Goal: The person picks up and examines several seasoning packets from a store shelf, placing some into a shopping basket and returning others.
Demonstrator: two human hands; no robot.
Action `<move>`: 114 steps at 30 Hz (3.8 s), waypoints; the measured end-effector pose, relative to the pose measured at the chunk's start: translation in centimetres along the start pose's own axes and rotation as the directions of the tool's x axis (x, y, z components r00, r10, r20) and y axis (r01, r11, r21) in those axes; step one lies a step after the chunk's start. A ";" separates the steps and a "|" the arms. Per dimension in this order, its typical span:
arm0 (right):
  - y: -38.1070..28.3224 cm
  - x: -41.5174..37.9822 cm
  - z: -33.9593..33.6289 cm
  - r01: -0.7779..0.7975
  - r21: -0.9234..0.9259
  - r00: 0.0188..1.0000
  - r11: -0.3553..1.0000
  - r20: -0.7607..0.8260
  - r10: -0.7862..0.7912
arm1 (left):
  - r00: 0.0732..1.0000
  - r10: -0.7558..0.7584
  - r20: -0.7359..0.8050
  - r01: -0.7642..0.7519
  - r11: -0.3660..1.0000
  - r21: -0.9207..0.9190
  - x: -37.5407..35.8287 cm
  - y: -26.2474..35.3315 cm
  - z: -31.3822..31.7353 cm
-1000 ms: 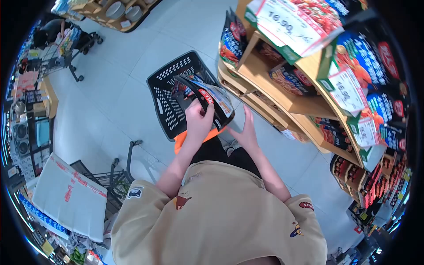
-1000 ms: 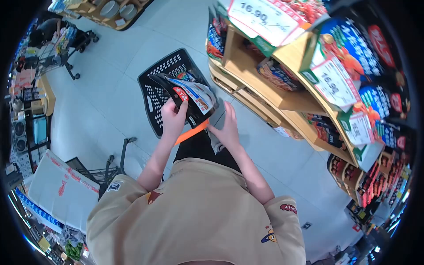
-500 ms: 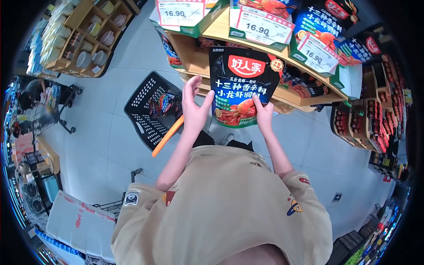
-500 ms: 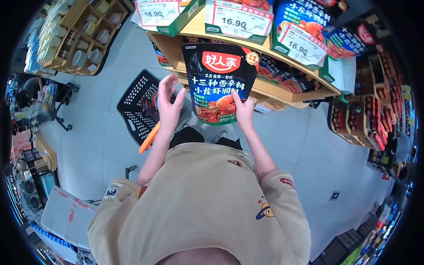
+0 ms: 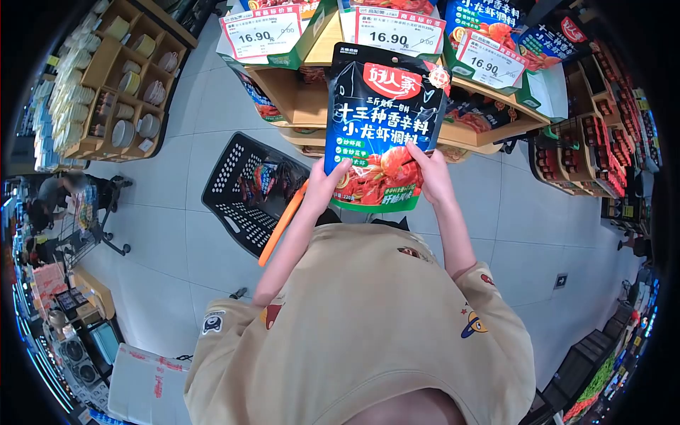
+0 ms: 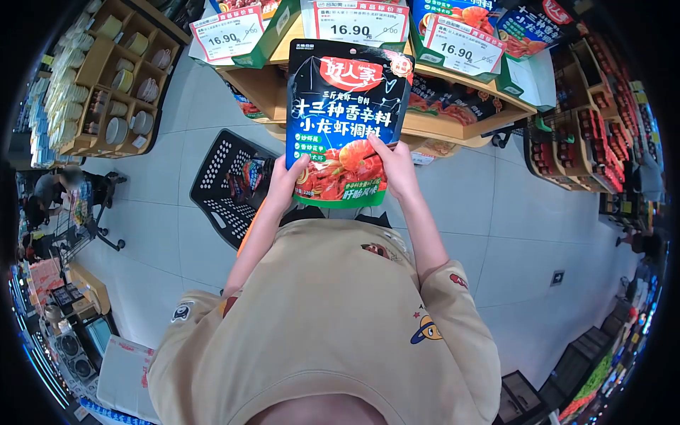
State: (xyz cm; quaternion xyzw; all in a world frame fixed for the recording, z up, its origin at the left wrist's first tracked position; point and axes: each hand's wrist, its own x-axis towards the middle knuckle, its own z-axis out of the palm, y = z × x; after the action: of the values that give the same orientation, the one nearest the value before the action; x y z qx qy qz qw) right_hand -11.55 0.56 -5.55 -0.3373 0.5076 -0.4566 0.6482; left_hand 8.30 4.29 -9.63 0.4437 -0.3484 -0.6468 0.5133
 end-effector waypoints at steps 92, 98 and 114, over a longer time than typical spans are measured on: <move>-5.9 1.5 6.7 -0.492 0.471 0.687 0.732 0.727 -0.006 | 0.958 -0.069 0.277 0.154 0.943 -0.295 -2.7 6.0 4.2; -6.4 2.2 0.1 -0.285 0.420 0.845 0.862 0.535 0.019 | 0.962 0.207 0.180 -0.200 0.978 -0.053 -2.6 7.0 2.9; -22.8 8.5 4.9 0.755 -0.532 0.601 0.383 0.330 -0.728 | 0.527 0.813 0.247 -0.801 0.378 0.464 13.1 23.0 4.3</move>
State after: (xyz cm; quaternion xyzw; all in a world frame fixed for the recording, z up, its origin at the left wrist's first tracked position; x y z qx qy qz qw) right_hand -11.93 -15.58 13.25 -0.7308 0.4092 -0.4937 0.2338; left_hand 11.39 -13.79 9.91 0.3464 -0.6756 -0.1870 0.6233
